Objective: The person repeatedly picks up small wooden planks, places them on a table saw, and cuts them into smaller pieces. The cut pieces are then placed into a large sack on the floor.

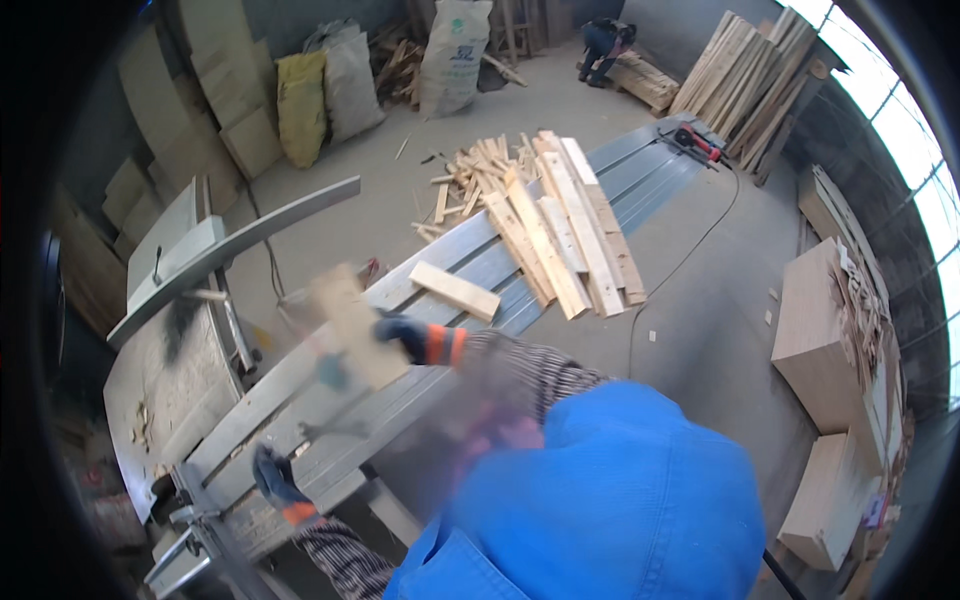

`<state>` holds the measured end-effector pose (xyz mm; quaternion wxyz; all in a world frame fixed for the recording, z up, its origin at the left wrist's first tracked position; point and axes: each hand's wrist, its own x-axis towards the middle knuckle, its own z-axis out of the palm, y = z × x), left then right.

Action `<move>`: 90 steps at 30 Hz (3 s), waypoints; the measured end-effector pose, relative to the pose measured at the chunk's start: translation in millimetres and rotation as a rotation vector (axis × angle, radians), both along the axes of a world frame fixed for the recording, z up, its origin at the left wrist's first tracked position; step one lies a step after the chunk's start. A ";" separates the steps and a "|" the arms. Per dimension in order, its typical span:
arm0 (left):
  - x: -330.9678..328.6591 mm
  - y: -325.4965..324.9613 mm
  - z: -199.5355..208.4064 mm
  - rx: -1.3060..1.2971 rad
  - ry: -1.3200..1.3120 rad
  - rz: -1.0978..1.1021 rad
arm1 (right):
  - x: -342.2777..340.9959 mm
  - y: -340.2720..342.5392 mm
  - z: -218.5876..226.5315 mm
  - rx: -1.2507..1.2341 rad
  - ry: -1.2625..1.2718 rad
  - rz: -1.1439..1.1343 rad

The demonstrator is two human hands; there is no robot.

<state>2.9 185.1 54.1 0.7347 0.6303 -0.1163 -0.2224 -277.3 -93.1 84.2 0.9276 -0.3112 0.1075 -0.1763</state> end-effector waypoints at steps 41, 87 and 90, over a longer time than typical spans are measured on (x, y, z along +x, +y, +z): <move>-512.4 -272.5 -51.5 0.735 -0.194 -0.753 | -547.5 -214.8 -71.3 -1.225 1.337 -0.805; -212.6 112.5 -9.8 0.065 0.141 -0.043 | 59.5 117.2 -34.8 -0.287 0.566 0.125; -179.8 132.1 -9.8 -0.022 0.238 0.104 | 113.6 134.3 -44.2 -0.234 0.541 0.230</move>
